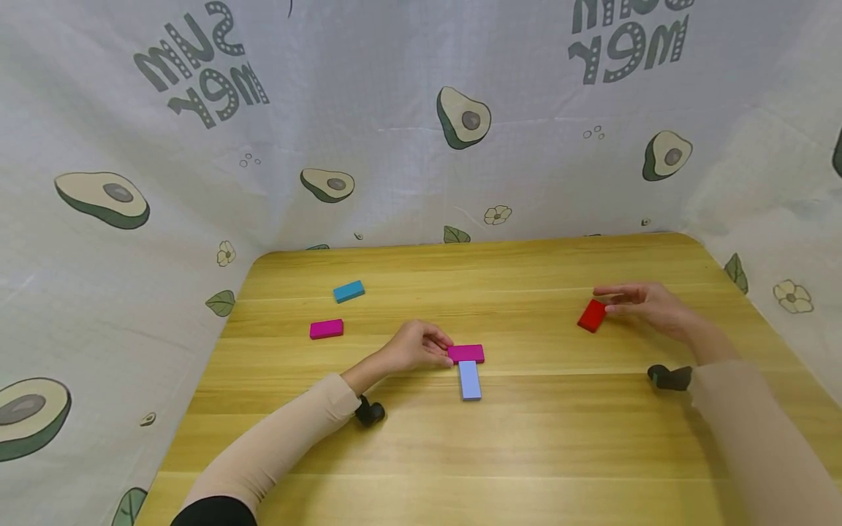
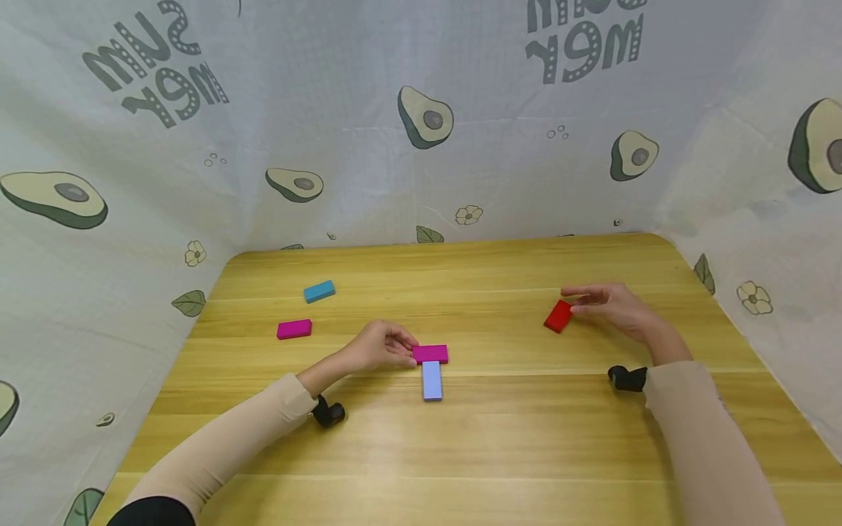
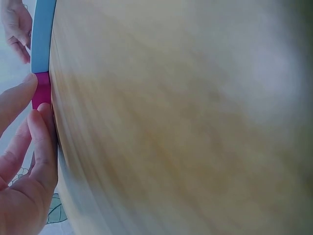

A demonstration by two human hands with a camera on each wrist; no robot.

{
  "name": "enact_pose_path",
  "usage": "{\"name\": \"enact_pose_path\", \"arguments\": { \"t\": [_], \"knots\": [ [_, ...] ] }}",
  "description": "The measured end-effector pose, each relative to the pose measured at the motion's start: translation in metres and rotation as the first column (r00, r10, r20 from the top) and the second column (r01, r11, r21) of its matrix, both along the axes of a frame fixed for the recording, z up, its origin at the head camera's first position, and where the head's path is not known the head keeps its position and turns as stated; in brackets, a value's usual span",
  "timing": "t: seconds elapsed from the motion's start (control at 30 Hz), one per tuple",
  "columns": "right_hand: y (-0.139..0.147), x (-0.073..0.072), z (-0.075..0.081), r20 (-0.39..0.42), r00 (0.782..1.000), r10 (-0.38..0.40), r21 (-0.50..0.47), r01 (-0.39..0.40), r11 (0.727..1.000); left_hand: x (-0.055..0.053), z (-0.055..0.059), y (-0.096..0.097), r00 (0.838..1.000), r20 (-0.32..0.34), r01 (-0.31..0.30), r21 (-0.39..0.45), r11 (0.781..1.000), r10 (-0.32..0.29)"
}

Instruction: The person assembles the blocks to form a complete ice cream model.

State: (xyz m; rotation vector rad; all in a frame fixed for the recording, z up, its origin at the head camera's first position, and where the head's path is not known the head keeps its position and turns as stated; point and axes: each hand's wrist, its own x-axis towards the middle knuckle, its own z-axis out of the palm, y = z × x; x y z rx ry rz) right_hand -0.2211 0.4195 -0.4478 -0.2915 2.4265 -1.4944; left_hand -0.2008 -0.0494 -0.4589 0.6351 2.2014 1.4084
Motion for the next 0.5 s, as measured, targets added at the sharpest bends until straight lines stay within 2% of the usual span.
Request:
{"name": "enact_pose_path", "arguments": {
  "t": [0.5],
  "knots": [
    [0.0020,-0.0015,-0.0020,0.063,0.996,0.062,-0.089,-0.056,0.994,-0.0005,0.0006,-0.0002,1.000,0.005,0.003,-0.009,1.000,-0.003]
  ]
}}
